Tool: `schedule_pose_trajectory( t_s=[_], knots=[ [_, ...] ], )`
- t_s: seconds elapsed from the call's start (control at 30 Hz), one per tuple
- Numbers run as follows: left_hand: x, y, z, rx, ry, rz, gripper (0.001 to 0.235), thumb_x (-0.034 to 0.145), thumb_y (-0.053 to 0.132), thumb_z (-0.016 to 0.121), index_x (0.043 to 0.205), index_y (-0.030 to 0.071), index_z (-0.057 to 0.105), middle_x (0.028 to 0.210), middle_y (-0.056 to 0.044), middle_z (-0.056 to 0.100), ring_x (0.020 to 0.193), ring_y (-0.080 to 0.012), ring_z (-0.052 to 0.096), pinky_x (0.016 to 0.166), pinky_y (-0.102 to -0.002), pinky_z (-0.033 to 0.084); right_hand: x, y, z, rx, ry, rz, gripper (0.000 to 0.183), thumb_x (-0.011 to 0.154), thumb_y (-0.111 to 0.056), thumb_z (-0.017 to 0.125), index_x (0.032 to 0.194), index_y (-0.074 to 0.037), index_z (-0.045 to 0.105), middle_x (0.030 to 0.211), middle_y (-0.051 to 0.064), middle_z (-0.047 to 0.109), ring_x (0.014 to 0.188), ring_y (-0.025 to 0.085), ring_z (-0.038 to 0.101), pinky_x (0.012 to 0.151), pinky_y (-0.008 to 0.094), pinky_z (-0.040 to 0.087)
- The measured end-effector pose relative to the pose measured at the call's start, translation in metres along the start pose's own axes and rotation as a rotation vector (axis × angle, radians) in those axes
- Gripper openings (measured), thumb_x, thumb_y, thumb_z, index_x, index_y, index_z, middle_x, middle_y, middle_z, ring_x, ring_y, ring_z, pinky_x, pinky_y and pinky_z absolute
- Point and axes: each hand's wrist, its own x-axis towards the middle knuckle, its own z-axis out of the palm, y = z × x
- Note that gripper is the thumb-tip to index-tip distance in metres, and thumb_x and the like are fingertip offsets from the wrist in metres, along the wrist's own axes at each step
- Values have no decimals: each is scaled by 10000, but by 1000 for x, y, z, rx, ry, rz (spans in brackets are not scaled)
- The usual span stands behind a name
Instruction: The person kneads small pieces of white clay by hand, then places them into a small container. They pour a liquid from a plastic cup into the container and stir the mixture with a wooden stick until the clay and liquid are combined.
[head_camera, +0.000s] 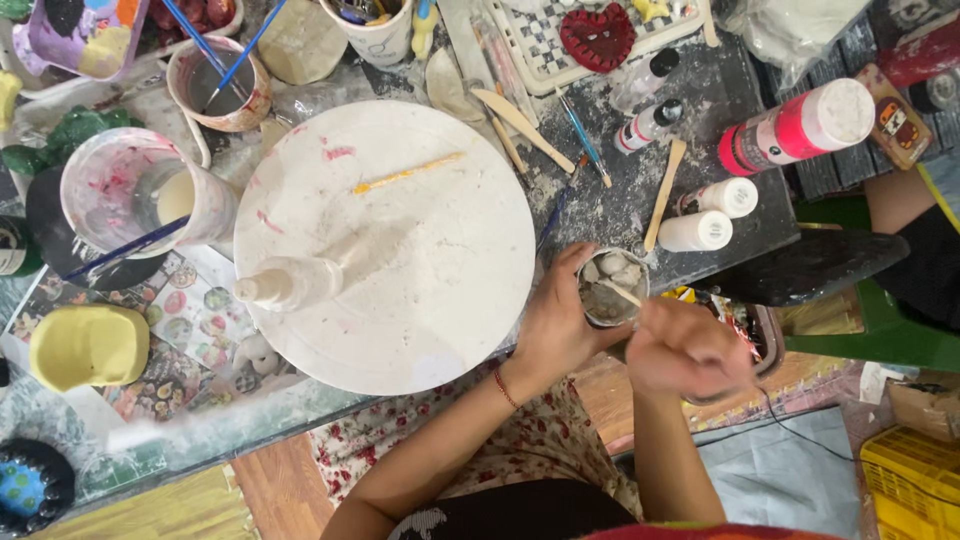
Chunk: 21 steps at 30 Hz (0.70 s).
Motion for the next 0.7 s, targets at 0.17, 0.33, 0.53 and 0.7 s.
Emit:
schedule_pose_trajectory(
  t_s=[0.17,0.33,0.53,0.7],
  knots=[
    [1,-2,1,20,2,38,1085,642,254,964,1435,-80,304,1462,-297,467,1342,-448,540,1150,-490,450,5,-3,17,255,64,-87,412,1012,-326,299,642,-153,242,482,-6,188,407,135,185,403,353,195],
    [0,0,-2,1,-4,8,1023,663,213,958,1449,-42,354,1490,-265,492,1360,-430,555,1131,-461,476,5,-6,36,76,-263,10,579,1122,-408,289,626,-135,164,501,-4,177,454,137,115,447,341,134],
    [1,0,-3,51,-34,8,1038,649,168,925,1482,-33,337,1500,-282,474,1354,-434,556,1130,-458,492,-3,-2,34,-1,-283,-83,595,1119,-396,265,596,-131,164,488,-17,195,424,134,120,414,332,143],
    [3,4,-5,20,-2,41,1002,697,213,942,1459,-36,341,1467,-276,486,1325,-443,570,1103,-465,497,-2,3,34,76,-131,-214,608,1109,-406,255,558,-157,199,479,-41,226,425,129,108,417,321,158]
  ],
)
